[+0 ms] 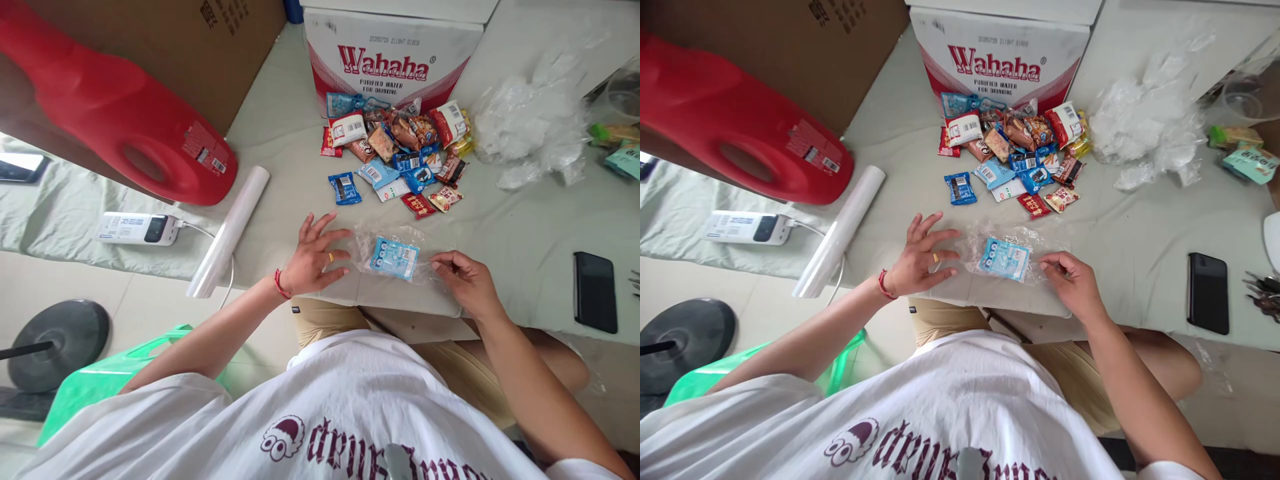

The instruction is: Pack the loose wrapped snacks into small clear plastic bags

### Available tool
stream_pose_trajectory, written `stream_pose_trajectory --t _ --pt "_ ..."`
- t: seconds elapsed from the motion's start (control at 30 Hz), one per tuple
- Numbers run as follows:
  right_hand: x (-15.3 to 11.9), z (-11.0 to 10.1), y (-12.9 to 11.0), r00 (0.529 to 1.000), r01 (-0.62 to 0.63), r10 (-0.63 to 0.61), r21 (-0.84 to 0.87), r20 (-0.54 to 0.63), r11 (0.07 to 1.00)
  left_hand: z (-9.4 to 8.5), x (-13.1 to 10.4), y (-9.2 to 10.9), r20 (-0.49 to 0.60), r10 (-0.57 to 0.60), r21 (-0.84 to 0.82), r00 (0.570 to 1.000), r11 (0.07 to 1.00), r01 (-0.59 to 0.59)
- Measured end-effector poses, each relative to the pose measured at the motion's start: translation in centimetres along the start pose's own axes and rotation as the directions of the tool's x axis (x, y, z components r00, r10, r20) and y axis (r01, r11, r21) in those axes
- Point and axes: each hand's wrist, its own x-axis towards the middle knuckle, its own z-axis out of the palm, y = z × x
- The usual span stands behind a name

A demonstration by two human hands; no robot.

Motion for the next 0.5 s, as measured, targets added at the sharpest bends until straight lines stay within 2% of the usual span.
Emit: stream_pose_trajectory --t 0.1,0.2,0.37,0.5 --pt "0.1 0.0 0.6 0.997 -0.075 0.075 0.060 0.012 0.995 -0.5 1.1 -0.4 0.030 -0.022 -0.154 0.999 0.988 0.026" --pt "0.3 0.3 1.0 0.995 -0.099 0.098 0.076 0.011 0.992 -1.1 2.4 -0.2 0.073 0.015 -0.262 0.997 0.965 0.005" --pt "0.5 0.5 1.1 0.996 -0.092 0.090 0.073 0.028 0.993 -2.1 5.3 1.2 0.196 0.151 -0.230 0.969 0.968 -0.104" --pt "0.5 0.3 1.5 0.996 -0.089 0.088 0.055 0.010 0.995 -2.9 6.4 0.8 0.298 0.157 -0.171 0.942 0.979 -0.109"
